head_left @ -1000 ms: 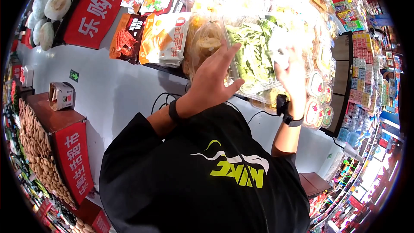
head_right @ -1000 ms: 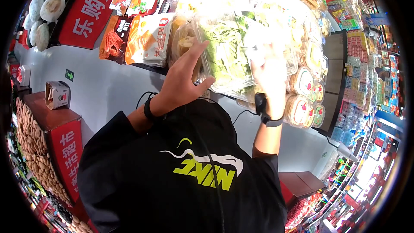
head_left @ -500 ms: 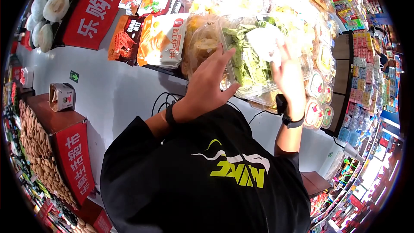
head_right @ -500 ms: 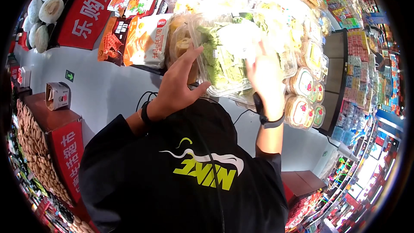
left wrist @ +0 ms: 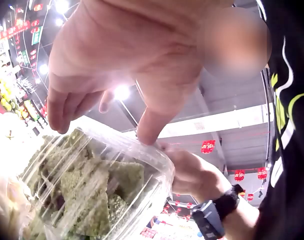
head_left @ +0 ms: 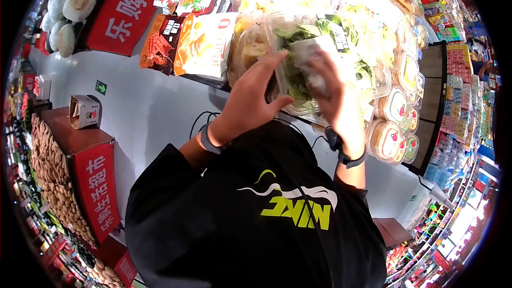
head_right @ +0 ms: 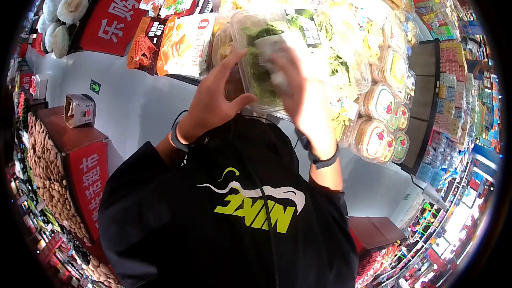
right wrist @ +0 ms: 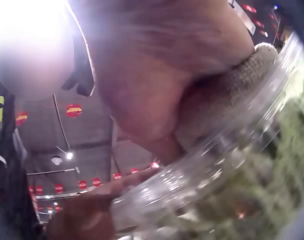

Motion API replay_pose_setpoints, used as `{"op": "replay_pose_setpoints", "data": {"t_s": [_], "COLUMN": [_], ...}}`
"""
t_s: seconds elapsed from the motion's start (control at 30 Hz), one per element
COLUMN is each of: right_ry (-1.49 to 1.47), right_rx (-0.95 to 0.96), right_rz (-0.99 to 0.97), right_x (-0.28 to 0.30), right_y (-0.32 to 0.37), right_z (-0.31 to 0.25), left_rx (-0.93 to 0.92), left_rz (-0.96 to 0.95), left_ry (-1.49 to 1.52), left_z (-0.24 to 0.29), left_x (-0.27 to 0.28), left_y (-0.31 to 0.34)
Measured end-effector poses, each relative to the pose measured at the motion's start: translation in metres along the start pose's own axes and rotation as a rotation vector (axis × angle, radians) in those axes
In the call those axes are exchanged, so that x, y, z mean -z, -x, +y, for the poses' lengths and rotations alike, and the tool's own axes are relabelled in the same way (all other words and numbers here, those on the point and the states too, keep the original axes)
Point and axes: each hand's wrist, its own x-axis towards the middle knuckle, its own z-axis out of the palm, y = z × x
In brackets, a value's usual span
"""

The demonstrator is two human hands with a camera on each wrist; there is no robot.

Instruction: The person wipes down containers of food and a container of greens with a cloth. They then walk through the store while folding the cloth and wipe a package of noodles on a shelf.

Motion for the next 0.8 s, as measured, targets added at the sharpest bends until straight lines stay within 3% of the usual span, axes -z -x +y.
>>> {"op": "replay_pose_setpoints", "data": {"t_s": [0.03,0.07,0.17,0.23,0.3,0.37,0.43,0.6,0.7,0.77,0.8], "right_ry": [-0.011,0.126,0.098,-0.015,0.03,0.261,0.284,0.054,-0.071,-0.559,-0.345], "right_rx": [0.017,0.173,0.148,-0.032,0.006,-0.129,-0.185,-0.211,-0.274,-0.506,-0.272], "right_rz": [0.018,0.079,0.1,0.084,0.179,0.238,0.364,0.56,0.602,0.45,0.462], "right_x": [-0.006,-0.005,0.002,0.013,0.031,0.044,0.059,0.058,0.054,0.056,0.046], "right_y": [0.0,-0.001,0.005,0.011,0.013,0.027,0.033,0.049,0.054,0.06,0.062], "right_z": [-0.016,-0.018,-0.001,0.014,0.044,0.083,0.113,0.163,0.143,0.118,0.119], "left_rx": [0.017,0.034,0.125,0.151,0.175,0.163,0.197,0.378,0.271,0.264,0.265], "left_rz": [0.004,0.006,0.013,0.012,0.01,0.019,0.035,0.062,0.078,0.085,0.092], "left_ry": [0.022,0.046,0.077,0.077,0.078,0.048,0.079,0.263,0.144,0.154,0.169], "left_z": [0.0,0.001,-0.001,0.002,0.004,0.007,0.014,0.021,0.01,0.007,0.008], "left_x": [0.002,0.003,-0.002,-0.004,-0.006,-0.008,-0.011,-0.018,-0.021,-0.022,-0.023], "left_y": [0.0,-0.001,0.004,0.007,0.009,0.008,0.007,0.005,0.01,0.012,0.013]}}
